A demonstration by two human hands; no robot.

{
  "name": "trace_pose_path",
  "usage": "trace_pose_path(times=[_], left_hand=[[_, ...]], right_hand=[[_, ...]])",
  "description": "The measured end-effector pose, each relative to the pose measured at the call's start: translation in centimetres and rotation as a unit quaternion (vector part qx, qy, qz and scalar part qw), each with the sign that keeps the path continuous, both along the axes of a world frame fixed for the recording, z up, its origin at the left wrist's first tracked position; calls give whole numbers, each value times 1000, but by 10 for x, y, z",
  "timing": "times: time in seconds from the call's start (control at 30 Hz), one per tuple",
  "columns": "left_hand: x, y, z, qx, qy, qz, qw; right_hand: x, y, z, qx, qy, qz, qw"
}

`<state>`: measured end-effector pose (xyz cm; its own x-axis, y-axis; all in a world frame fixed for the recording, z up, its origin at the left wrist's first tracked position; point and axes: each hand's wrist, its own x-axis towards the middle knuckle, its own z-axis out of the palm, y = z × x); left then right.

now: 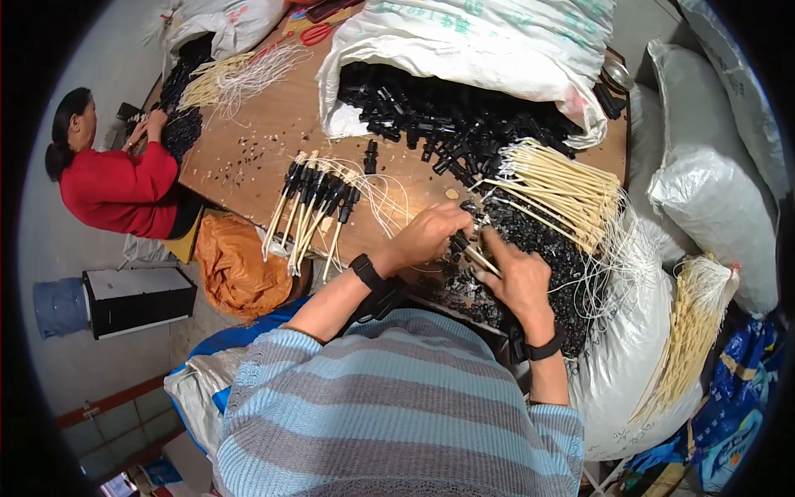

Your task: Assembling black plastic brush tips onto thin wooden sticks at a workbench.

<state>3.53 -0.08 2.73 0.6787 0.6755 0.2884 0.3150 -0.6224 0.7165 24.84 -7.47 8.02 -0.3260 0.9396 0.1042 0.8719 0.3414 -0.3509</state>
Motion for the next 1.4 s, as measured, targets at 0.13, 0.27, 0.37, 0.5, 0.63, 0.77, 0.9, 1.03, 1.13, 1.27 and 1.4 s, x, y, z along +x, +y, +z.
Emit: trace_pose_path(times=[0.13, 0.27, 0.37, 0.5, 0.63, 0.77, 0.9, 1.03, 1.13, 1.27, 1.4], left_hand=[[-9, 0, 12, 155, -14, 70, 985], [27, -34, 50, 136, 123, -13, 983], [-7, -16, 26, 29, 82, 113, 990], [-33, -6, -14, -209, -28, 269, 940], [18, -22, 19, -299, -113, 197, 927], [9, -20, 26, -266, 15, 205, 942], [5, -28, 5, -70, 36, 177, 981], [2, -24, 11, -64, 101, 154, 981], [4, -24, 12, -68, 113, 149, 980], [7, -24, 8, -61, 87, 126, 986], [9, -22, 6, -38, 89, 96, 991]], right_hand=[[32, 0, -13, -15, -52, -155, 986], [-11, 7, -10, 52, 107, -80, 990], [19, 12, -28, -3, 433, -86, 897], [25, 7, 1, -148, 648, 15, 747], [-29, 7, -22, 13, 194, -14, 981], [-22, 1, -32, -34, 264, -68, 962], [-23, 0, -24, 30, 210, -84, 974], [-20, 3, -25, 50, 195, -108, 974], [-20, 4, -24, 39, 188, -100, 976], [-22, 5, -30, 32, 214, -61, 974], [-24, 4, -29, -24, 231, -99, 967]])
